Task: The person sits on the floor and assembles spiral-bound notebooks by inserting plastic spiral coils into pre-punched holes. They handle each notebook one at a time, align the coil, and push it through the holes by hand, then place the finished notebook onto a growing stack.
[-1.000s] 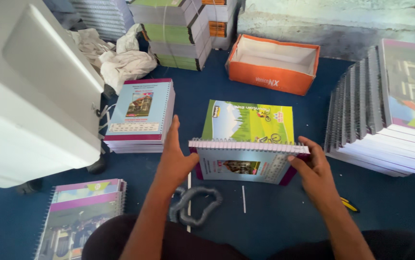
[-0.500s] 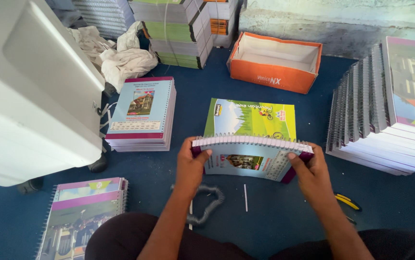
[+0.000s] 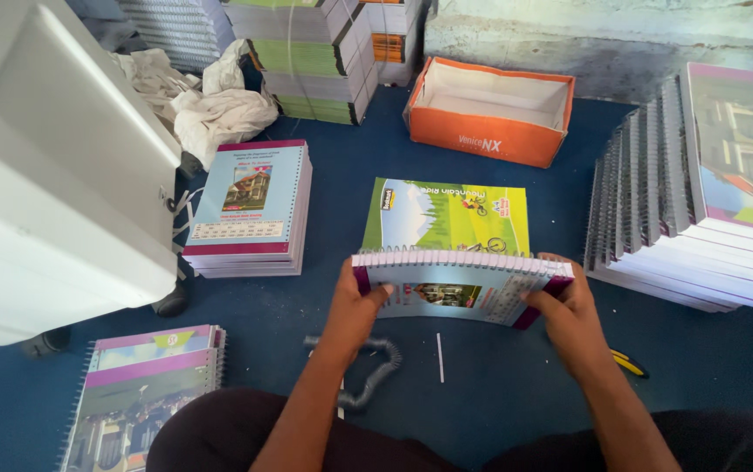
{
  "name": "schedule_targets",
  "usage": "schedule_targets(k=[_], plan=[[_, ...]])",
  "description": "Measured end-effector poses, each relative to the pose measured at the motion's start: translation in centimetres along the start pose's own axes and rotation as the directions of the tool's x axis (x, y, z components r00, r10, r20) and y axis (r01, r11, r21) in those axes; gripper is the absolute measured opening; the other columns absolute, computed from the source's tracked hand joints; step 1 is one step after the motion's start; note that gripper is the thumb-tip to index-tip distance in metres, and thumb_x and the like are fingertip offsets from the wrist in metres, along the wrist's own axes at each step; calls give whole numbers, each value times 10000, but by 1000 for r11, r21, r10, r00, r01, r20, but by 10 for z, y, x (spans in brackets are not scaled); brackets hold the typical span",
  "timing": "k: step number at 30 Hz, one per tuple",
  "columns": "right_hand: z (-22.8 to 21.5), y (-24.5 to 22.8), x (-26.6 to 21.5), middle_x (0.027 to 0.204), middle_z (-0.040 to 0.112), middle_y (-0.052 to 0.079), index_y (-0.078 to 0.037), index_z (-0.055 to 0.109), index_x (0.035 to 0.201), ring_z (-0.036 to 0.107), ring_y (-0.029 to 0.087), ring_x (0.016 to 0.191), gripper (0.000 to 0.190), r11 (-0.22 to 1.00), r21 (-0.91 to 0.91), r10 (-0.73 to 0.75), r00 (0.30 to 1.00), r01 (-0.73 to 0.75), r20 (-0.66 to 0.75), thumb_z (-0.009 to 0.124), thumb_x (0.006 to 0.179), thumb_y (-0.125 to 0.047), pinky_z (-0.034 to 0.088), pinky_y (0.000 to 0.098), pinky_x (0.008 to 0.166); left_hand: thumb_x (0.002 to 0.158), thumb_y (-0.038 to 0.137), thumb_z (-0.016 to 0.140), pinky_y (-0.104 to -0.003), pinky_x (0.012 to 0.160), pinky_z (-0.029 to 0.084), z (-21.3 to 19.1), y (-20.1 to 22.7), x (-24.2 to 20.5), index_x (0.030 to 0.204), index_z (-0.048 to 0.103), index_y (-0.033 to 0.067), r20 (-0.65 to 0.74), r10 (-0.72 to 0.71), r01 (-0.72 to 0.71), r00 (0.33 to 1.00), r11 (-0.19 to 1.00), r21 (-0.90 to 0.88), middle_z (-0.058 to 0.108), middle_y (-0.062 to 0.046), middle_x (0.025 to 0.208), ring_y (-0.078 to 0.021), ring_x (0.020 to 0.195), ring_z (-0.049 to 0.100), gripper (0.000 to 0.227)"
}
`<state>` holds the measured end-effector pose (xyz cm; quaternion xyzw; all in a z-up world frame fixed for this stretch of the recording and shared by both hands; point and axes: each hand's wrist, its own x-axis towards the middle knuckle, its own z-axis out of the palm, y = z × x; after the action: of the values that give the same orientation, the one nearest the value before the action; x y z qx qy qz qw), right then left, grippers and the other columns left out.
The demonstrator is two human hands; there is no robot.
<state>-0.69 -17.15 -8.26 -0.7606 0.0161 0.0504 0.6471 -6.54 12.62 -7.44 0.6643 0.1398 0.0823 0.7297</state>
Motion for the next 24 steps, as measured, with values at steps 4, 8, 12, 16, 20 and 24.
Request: schedule_targets(k=[4, 8, 12, 16, 20, 24], plan=[[2, -10, -3, 1208, 675, 146, -64, 519, 1375, 653, 264, 1165, 558, 1000, 11, 25, 1000, -25, 6, 674, 842, -8, 512, 429, 1035, 881, 27, 661, -300, 875, 516, -2, 0, -2, 1295, 566, 98, -12, -78, 79, 997, 995, 56, 706, -44, 1101, -143, 995, 649, 431], [8, -33, -14, 1383, 506, 208, -38, 362, 1467, 470, 322, 1343, 807, 975, -146, -183, 978, 168, -95, 756, 763, -52, 421, 473, 1096, 892, 21, 658, -298, 922, 503, -8, 3, -1, 1265, 600, 76, 14, -67, 67, 998, 997, 38, 721, -42, 1113, -135, 1028, 656, 382], [9, -62, -32, 1527, 391, 303, 55, 304, 1527, 372, 401, 1459, 936, 740, -410, -615, 784, 533, -91, 826, 771, -125, 316, 544, 1191, 890, 7, 663, -308, 932, 505, -8, -1, 1, 1246, 607, 64, 55, -44, 46, 997, 998, -43, 721, -44, 1107, -139, 1022, 653, 365], [13, -100, -39, 1445, 490, 262, -12, 454, 1441, 418, 408, 1417, 801, 528, -649, -607, 777, 549, 164, 845, 762, -177, 364, 535, 1163, 886, 0, 666, -287, 927, 502, -13, -4, 0, 1242, 609, 74, 55, -55, 57, 997, 998, -18, 723, -33, 1106, -125, 1019, 657, 368], [31, -128, -31, 1346, 614, 169, -100, 547, 1388, 559, 352, 1291, 653, 440, -629, -500, 757, 641, 420, 796, 795, -211, 438, 464, 1093, 875, -16, 670, -285, 915, 507, -12, -8, 3, 1230, 609, 72, 61, -35, 38, 998, 999, -39, 723, -32, 1097, -116, 1008, 656, 370], [58, -142, -8, 1385, 585, 190, -157, 537, 1463, 590, 375, 1186, 714, 304, -740, -197, 800, 600, 567, 785, 804, -275, 485, 448, 973, 867, -10, 688, -296, 898, 516, -14, -11, 4, 1221, 619, 65, 63, -9, 11, 998, 1000, -19, 724, -41, 1077, -125, 982, 657, 368]])
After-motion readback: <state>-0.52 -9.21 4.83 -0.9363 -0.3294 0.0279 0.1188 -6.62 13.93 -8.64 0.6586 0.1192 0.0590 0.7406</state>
